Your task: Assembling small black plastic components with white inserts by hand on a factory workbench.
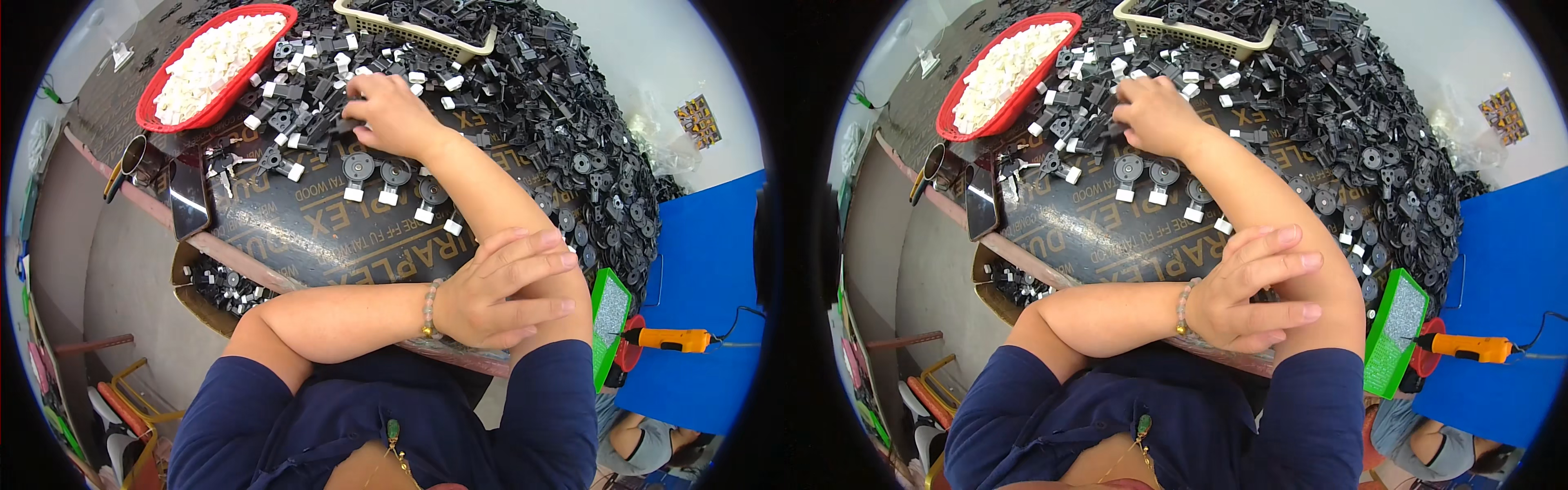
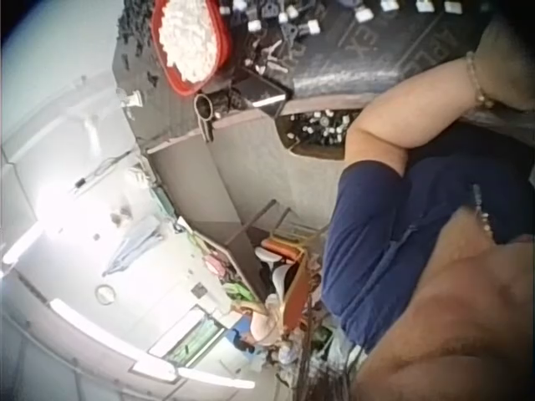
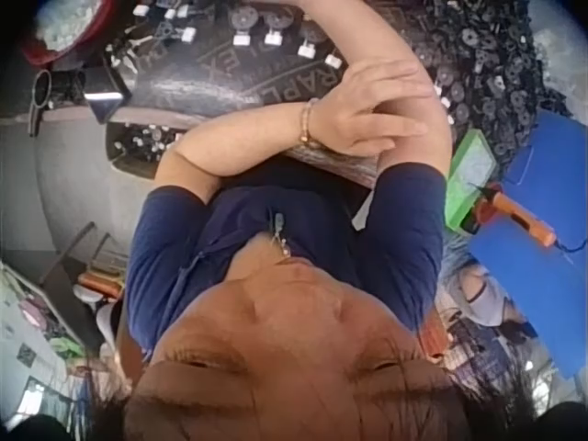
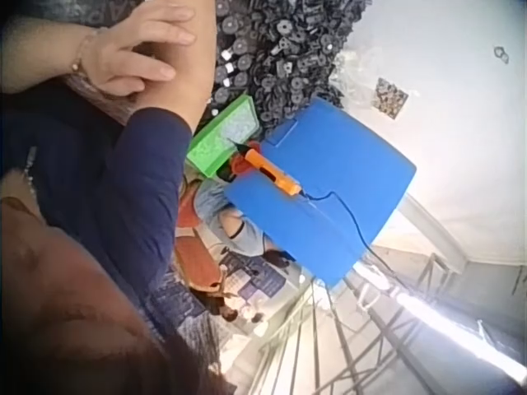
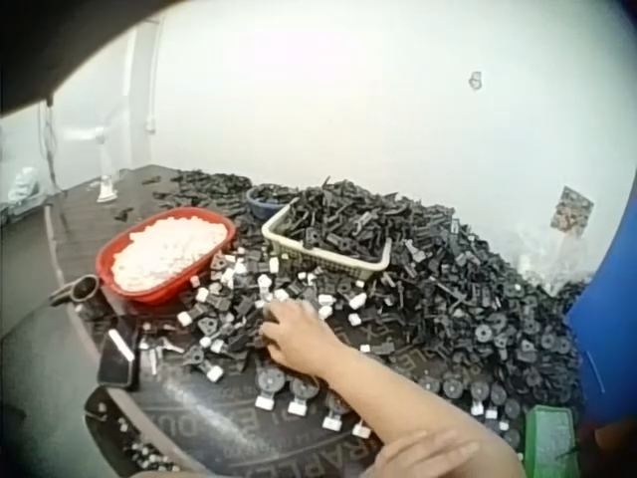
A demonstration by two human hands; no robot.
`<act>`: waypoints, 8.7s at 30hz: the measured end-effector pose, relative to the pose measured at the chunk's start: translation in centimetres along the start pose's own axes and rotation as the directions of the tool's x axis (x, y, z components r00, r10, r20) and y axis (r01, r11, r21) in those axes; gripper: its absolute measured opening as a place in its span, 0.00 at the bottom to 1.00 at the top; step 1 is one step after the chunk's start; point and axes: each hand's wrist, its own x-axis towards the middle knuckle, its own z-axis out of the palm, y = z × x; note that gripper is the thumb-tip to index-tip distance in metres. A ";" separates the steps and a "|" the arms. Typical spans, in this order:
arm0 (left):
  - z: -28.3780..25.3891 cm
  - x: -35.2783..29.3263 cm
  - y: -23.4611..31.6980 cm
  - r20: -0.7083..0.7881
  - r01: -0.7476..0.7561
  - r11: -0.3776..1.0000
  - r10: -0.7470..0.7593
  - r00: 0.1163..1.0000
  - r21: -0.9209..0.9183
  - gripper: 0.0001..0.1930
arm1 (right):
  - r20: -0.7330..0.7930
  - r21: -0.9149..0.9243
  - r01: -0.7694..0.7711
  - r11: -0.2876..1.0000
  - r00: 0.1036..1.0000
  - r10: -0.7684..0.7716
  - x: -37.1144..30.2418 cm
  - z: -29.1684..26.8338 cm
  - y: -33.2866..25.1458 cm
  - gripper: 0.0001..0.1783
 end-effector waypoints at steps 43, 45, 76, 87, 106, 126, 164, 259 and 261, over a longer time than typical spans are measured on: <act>2.3 -0.3 -1.9 0.667 0.801 -0.284 -0.722 0.183 -0.527 0.24 | 0.035 0.039 -0.943 0.331 0.332 0.943 -38.4 -18.6 -17.5 0.06; 2.4 -0.4 -1.7 0.658 0.817 -0.258 -0.730 0.185 -0.516 0.25 | 0.040 0.055 -0.938 0.343 0.345 0.938 -38.0 -19.1 -17.4 0.06; 2.6 -0.2 -1.7 0.679 0.840 -0.313 -0.729 0.087 -0.444 0.16 | -0.250 -0.365 -0.894 0.258 0.362 0.898 -36.1 -23.9 -3.8 0.08; 2.6 -0.2 -1.8 0.668 0.823 -0.315 -0.737 0.102 -0.474 0.16 | 0.030 -0.440 -0.876 0.197 0.205 0.978 -38.5 -19.1 3.7 0.12; 2.6 -0.1 -2.0 0.643 0.707 -0.371 -0.750 0.154 -0.602 0.19 | 0.295 0.817 -0.572 -0.070 0.310 0.904 -30.8 -21.5 -4.9 0.06; 2.4 -0.6 -1.6 0.557 0.680 -0.287 -0.803 0.214 -0.675 0.18 | 0.064 0.308 -0.693 0.651 0.699 0.713 -23.2 -18.3 -11.1 0.28; -0.1 1.4 1.6 -0.040 -0.099 0.989 0.095 0.995 -0.106 0.17 | 0.420 -0.274 -0.833 0.481 0.346 0.839 -10.8 -7.5 8.5 0.25; 2.2 0.3 -2.4 0.483 0.706 -0.214 -0.852 0.203 -0.675 0.16 | 0.224 0.155 -0.672 0.724 0.738 0.637 -31.0 -15.7 -15.7 0.12; 2.2 0.1 -2.5 0.486 0.706 -0.216 -0.850 0.205 -0.675 0.16 | 0.214 0.202 -0.728 0.655 0.685 0.696 -30.7 -15.9 -16.0 0.16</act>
